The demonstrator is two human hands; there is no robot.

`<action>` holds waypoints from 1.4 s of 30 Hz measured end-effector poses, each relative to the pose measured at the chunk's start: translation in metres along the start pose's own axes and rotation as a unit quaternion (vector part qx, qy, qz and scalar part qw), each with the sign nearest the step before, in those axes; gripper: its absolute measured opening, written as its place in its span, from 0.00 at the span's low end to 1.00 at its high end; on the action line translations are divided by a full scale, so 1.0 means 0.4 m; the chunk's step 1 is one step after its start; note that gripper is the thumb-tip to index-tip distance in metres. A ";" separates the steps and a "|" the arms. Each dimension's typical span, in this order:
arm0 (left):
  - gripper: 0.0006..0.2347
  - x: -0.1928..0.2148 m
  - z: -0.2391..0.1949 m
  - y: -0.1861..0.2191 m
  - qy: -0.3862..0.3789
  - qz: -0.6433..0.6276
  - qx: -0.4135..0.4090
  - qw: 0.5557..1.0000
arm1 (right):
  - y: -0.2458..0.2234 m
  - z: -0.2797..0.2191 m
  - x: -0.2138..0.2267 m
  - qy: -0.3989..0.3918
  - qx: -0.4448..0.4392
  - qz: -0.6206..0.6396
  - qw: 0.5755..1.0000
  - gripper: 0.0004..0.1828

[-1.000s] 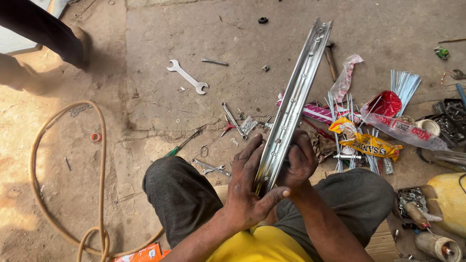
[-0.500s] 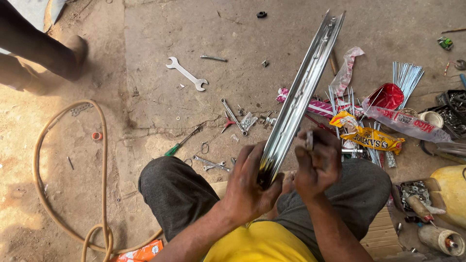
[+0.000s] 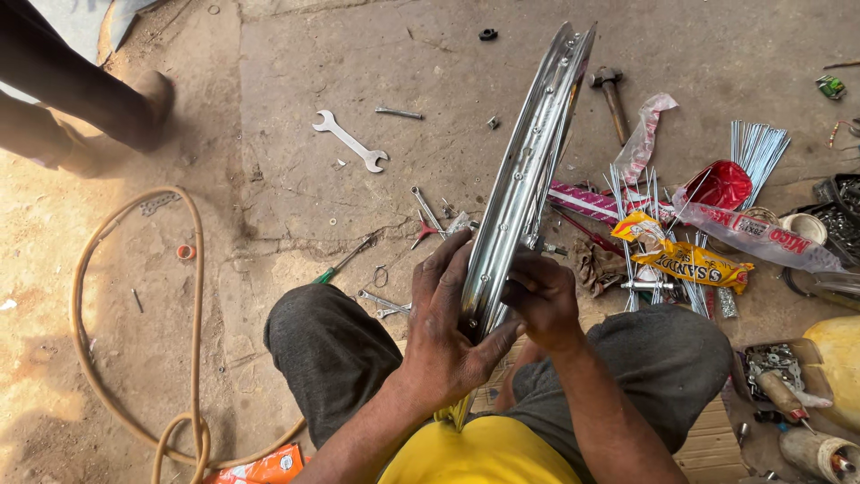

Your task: The person sits on the ground and uses a spoke wrench to tighten the nipples on a bicycle wheel rim. They rotate the wheel to access different spokes and continue tightening them one by one.

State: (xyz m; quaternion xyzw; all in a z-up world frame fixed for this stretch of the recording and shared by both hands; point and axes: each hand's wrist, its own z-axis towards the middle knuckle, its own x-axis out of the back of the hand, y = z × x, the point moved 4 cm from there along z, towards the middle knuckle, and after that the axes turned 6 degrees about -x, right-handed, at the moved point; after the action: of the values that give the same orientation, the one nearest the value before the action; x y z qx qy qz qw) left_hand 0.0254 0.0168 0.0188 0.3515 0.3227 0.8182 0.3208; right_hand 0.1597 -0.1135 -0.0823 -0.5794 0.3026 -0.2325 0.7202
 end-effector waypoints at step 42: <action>0.42 -0.052 -0.014 -0.016 -0.012 -0.051 0.035 0.998 | -0.131 0.014 -0.084 0.119 0.248 -0.364 0.890 0.19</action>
State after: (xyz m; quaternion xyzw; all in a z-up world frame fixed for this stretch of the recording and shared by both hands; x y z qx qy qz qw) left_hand 0.0343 0.0030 0.0032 0.3556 0.3647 0.7847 0.3532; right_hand 0.1406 -0.0980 -0.0248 -0.4195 0.0858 -0.6131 0.6640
